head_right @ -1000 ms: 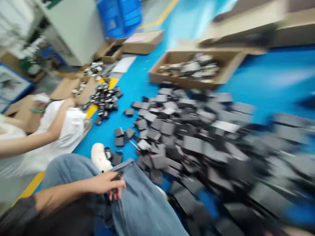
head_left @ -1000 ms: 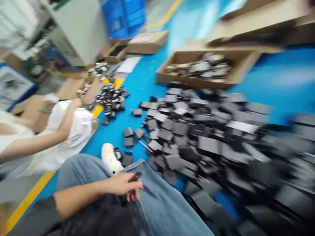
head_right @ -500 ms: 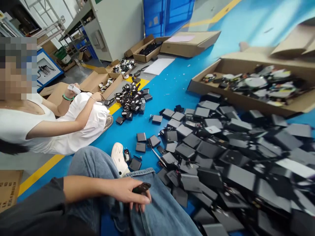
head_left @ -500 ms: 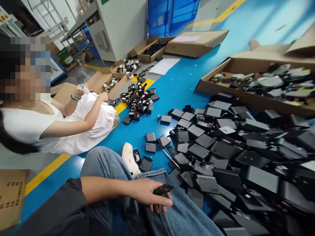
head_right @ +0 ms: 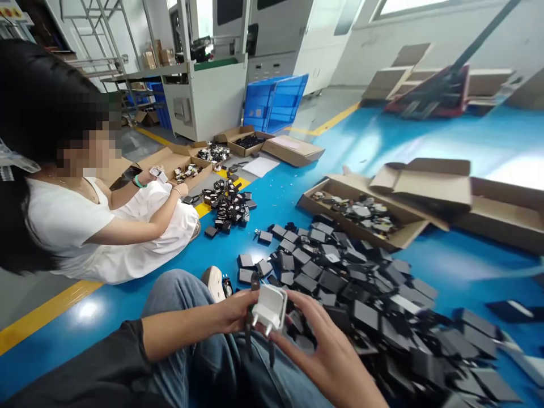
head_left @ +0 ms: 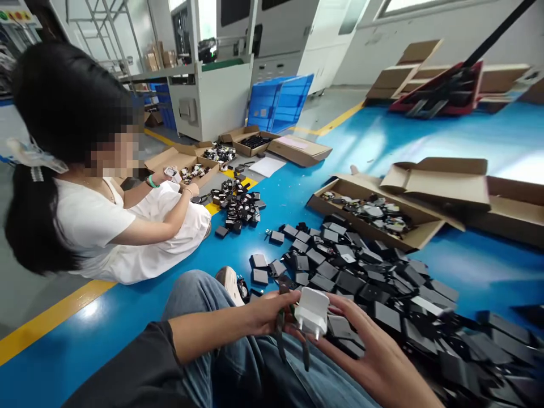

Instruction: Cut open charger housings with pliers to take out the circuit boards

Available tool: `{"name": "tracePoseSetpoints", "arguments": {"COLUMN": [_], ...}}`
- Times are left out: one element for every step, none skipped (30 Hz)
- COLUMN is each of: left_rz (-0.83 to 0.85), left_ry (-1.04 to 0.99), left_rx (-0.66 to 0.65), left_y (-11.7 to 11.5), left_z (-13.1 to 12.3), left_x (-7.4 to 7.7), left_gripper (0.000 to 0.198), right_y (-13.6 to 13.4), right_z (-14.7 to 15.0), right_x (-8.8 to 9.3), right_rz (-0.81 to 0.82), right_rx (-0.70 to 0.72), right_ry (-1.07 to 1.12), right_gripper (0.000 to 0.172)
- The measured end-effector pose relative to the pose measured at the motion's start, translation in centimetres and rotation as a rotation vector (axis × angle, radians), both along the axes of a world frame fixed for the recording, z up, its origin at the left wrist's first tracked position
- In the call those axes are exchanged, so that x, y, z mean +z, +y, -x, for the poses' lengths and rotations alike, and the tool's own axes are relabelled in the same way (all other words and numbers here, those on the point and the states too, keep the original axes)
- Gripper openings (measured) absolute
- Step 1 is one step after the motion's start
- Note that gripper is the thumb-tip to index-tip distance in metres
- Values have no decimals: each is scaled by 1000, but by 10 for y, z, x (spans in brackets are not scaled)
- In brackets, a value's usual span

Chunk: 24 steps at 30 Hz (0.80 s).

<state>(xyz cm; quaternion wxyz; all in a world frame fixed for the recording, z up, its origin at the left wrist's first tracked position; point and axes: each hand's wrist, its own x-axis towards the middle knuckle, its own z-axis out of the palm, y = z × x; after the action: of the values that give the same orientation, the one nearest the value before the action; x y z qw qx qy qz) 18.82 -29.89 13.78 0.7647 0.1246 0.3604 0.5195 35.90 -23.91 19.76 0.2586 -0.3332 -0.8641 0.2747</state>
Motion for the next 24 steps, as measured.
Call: {"name": "tracePoseSetpoints", "arguments": {"left_rz": [15, 32, 46, 57, 63, 64, 58, 49, 40, 33, 27, 20, 11, 1, -12, -27, -44, -63, -80, -97, -108, -113, -118, -128], "left_ry": [-64, -114, -145, -155, -148, -135, -119, -98, -66, -25, 16, 54, 88, 114, 138, 166, 201, 242, 291, 347, 400, 442, 468, 480], "left_rx": [-12, -4, 28, 88, 171, 249, 316, 376, 428, 479, 522, 552, 565, 567, 563, 549, 523, 488, 448, 400, 351, 313, 295, 296], "left_y": [0, -1, -2, -3, -3, -4, -4, -3, -2, -1, -1, -1, -1, -3, -4, -6, -9, -11, -12, -14, -14, -14, -14, -13], "left_z": [2, 5, 7, 10, 12, 15, 17, 18, 19, 19, 18, 16, 14, 12, 10, 8, 7, 6, 7, 8, 10, 12, 15, 19], "left_x": [2, 3, 5, 6, 7, 8, 8, 8, 7, 6, 5, 4, 3, 3, 4, 4, 6, 7, 9, 11, 14, 16, 19, 23], "left_gripper": [71, 72, 71, 69, 67, 65, 65, 64, 64, 63, 62, 61, 61, 60, 60, 60, 61, 61, 61, 61, 61, 60, 60, 59], "right_y": [-4, -7, -10, -12, -14, -17, -20, -23, -27, -30, -33, -36, -37, -38, -37, -36, -34, -32, -31, -31, -31, -33, -35, -38], "right_z": [11, 20, 27, 33, 38, 42, 45, 48, 51, 53, 56, 59, 61, 63, 64, 64, 63, 62, 61, 60, 59, 59, 60, 61], "right_x": [1, -1, -5, -12, -20, -30, -40, -50, -59, -68, -75, -82, -88, -92, -97, -100, -103, -105, -107, -107, -106, -104, -100, -96], "right_rz": [34, 84, 150, 218, 292, 366, 441, 512, 574, 625, 659, 676, 673, 653, 624, 592, 562, 536, 514, 495, 478, 461, 453, 462], "right_rx": [28, 44, 47, 30, 10, -8, -19, -26, -29, -28, -30, -32, -33, -32, -31, -34, -42, -54, -65, -72, -73, -75, -74, -71], "right_ry": [8, 23, 46, 82, 127, 178, 226, 266, 299, 321, 334, 335, 324, 300, 267, 229, 190, 155, 123, 93, 68, 53, 55, 75], "right_gripper": [58, 56, 55, 54, 54, 55, 56, 58, 59, 59, 58, 57, 55, 53, 51, 49, 46, 43, 40, 38, 36, 35, 35, 35]}}
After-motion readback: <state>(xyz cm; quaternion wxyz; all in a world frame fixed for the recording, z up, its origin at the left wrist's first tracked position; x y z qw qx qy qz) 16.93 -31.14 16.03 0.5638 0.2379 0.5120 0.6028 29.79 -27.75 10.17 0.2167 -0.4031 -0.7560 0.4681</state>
